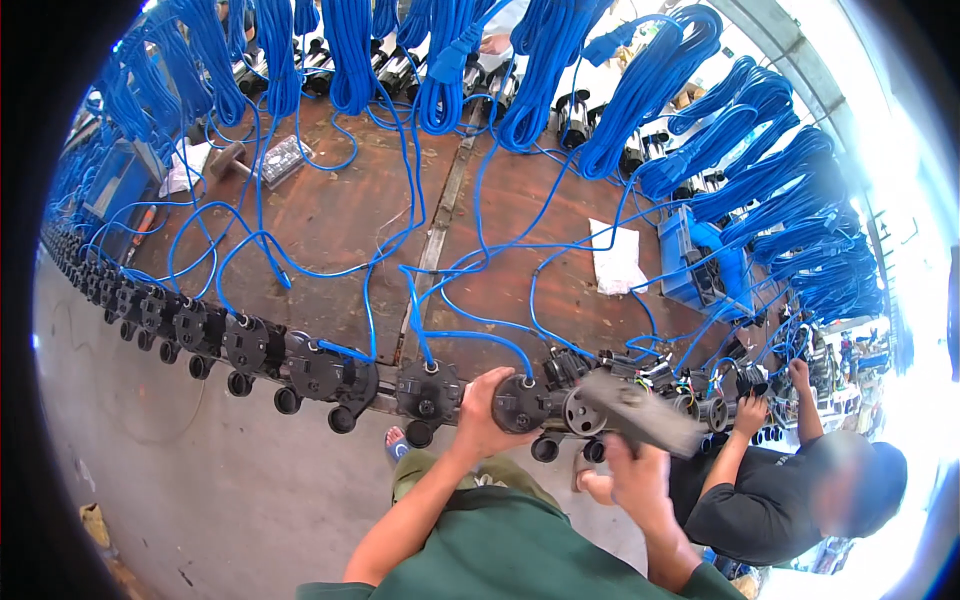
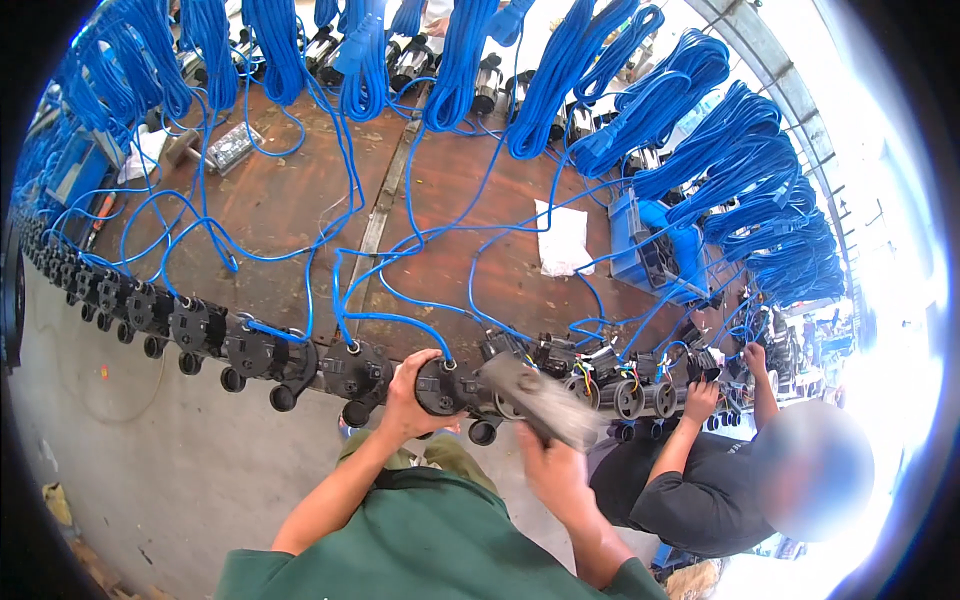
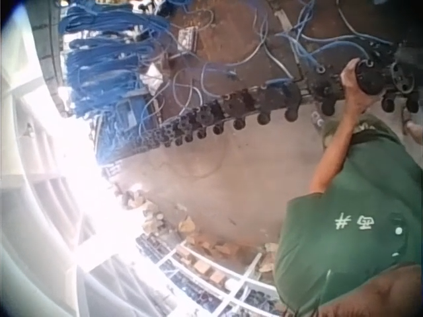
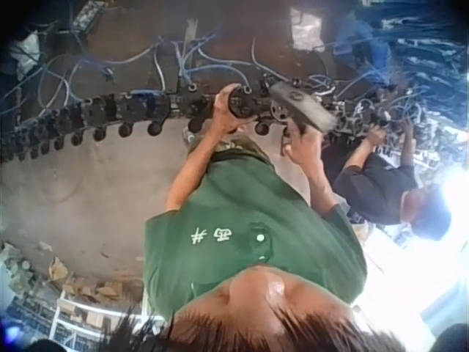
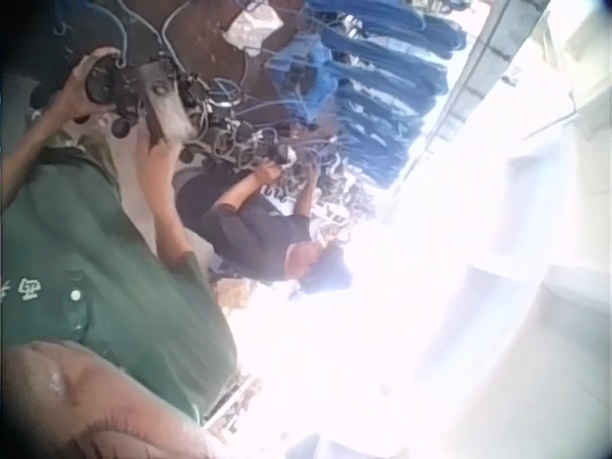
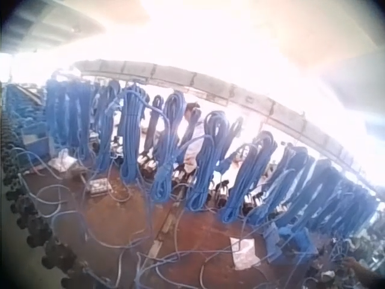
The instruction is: The person uses a power screwdriver and a hammer to secure components onto a line of submersible pumps, handling plastic parts and wires.
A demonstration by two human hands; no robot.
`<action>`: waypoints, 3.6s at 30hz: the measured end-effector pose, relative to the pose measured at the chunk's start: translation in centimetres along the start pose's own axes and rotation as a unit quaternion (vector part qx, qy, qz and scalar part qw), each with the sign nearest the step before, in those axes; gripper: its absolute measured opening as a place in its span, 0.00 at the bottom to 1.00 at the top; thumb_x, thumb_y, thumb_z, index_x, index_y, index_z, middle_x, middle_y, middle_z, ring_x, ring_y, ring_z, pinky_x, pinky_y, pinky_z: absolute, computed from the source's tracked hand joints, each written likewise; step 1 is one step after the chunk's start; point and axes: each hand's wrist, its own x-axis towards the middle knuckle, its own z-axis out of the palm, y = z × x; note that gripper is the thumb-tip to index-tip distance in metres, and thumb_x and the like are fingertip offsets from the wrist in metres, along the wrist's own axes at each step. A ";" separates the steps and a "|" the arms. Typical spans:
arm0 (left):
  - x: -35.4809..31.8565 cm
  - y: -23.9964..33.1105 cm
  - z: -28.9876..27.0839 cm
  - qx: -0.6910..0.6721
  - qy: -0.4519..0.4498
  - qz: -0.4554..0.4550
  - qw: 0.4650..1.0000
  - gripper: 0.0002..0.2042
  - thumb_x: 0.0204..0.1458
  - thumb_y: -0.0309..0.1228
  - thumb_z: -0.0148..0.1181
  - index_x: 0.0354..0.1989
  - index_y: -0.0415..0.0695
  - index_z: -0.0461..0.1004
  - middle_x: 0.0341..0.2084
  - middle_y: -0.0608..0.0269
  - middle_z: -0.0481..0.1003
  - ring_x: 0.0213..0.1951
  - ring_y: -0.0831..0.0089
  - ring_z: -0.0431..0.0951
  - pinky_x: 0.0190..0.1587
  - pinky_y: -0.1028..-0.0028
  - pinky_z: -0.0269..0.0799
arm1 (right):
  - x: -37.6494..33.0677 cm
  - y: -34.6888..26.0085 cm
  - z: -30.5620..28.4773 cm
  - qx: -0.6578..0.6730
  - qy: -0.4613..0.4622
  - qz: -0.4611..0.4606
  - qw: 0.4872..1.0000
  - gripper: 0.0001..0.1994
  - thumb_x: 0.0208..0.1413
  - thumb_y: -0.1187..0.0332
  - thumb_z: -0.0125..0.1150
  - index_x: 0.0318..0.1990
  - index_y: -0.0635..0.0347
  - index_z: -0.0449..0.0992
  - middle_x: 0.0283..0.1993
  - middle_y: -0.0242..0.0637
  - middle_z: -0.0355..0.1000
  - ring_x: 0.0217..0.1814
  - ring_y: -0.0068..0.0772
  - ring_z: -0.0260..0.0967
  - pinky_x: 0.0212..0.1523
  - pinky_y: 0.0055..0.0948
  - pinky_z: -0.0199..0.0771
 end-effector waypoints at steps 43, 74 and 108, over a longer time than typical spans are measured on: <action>-12.8 -8.1 3.6 -0.050 -0.201 -0.491 0.846 0.22 0.47 0.37 0.80 0.46 0.42 0.78 0.34 0.69 0.77 0.34 0.76 0.75 0.31 0.71 0.72 | -3.8 12.7 1.9 0.257 -0.088 0.187 0.944 0.17 0.70 0.55 0.63 0.37 0.61 0.72 0.25 0.22 0.65 0.25 0.15 0.61 0.25 0.22 0.59; -20.8 -15.4 7.7 -0.079 -0.036 -0.315 0.945 0.17 0.51 0.20 0.73 0.49 0.43 0.79 0.42 0.69 0.80 0.43 0.76 0.79 0.48 0.71 0.77 | -3.3 13.1 4.6 0.280 -0.102 0.314 0.901 0.25 0.72 0.48 0.56 0.28 0.59 0.71 0.22 0.26 0.66 0.21 0.19 0.63 0.21 0.27 0.63; -15.8 -14.0 5.0 -0.028 -0.124 -0.273 0.954 0.21 0.48 0.23 0.75 0.53 0.43 0.78 0.42 0.69 0.79 0.43 0.75 0.78 0.48 0.69 0.77 | -2.7 10.3 0.6 0.351 -0.079 0.301 0.883 0.23 0.69 0.47 0.63 0.32 0.56 0.65 0.21 0.20 0.58 0.18 0.13 0.51 0.19 0.21 0.52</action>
